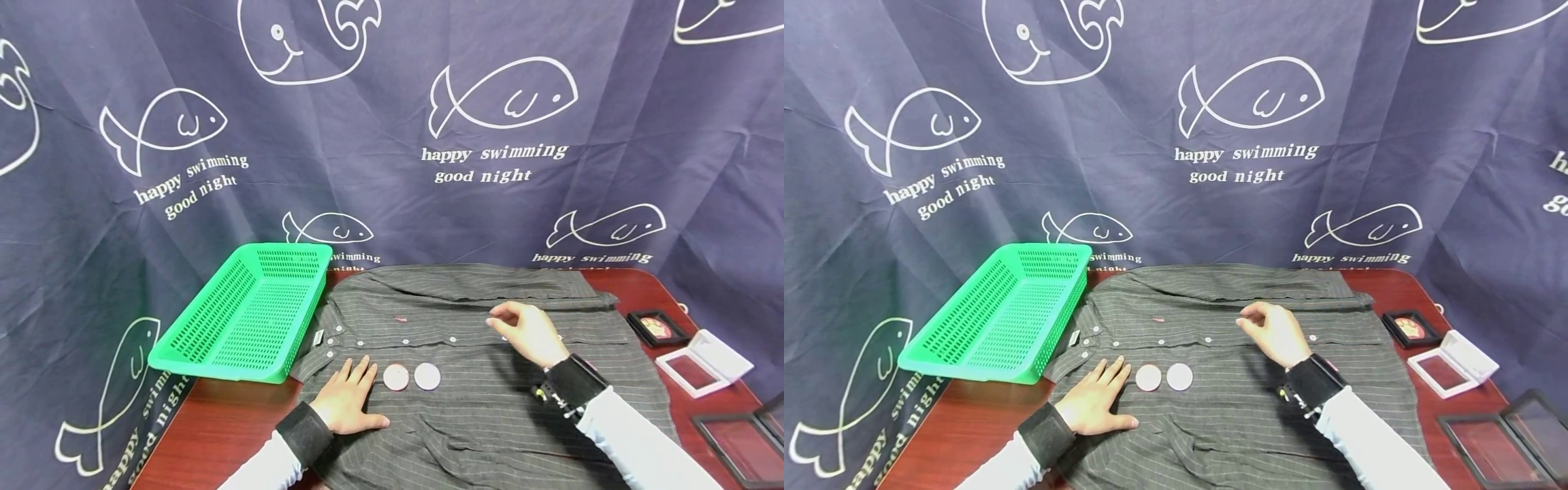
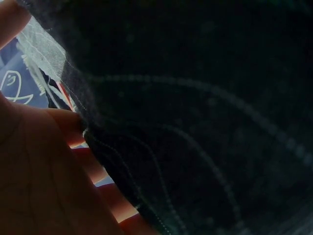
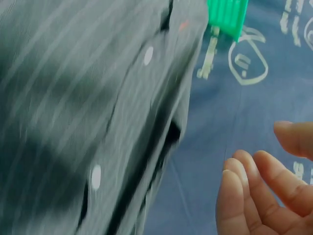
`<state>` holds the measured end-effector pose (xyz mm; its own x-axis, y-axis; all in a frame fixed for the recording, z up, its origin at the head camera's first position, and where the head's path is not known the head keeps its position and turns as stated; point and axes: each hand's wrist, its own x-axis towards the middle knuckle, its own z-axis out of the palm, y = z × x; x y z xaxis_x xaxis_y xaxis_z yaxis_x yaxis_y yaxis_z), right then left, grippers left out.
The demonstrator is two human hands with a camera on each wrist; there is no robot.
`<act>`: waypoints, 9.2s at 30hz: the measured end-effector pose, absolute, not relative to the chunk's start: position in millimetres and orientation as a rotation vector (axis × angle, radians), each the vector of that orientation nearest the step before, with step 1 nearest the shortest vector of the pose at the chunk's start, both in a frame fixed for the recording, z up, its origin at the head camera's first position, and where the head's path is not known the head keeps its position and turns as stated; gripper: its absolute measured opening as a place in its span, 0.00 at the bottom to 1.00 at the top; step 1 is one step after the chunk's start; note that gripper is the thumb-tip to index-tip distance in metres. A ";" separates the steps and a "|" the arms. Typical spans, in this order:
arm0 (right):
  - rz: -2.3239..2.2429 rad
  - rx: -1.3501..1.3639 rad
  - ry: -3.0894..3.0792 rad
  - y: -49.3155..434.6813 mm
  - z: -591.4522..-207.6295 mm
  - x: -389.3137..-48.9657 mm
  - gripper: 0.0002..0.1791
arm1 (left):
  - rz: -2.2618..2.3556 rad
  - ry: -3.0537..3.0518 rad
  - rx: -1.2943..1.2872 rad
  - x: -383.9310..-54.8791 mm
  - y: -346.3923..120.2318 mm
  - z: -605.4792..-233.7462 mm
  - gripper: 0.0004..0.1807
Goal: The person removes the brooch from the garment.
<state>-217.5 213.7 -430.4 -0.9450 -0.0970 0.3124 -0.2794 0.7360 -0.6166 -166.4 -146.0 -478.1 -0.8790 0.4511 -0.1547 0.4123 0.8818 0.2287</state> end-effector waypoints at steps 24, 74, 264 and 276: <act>1.213 0.594 -2.742 118.8 -452.3 -217.2 0.13 | 0.263 2.867 0.666 -165.9 -145.7 -480.7 0.55; 1.005 0.695 -2.955 59.5 -477.2 -218.5 0.06 | 0.272 2.862 0.692 -166.8 -146.9 -482.3 0.55; 0.046 1.407 -2.323 68.1 -486.0 -184.8 0.05 | 0.313 3.146 1.142 -173.0 -117.9 -488.9 0.16; -0.099 1.368 -2.248 65.3 -482.4 -180.5 0.06 | 0.299 3.159 1.154 -170.8 -117.1 -486.8 0.17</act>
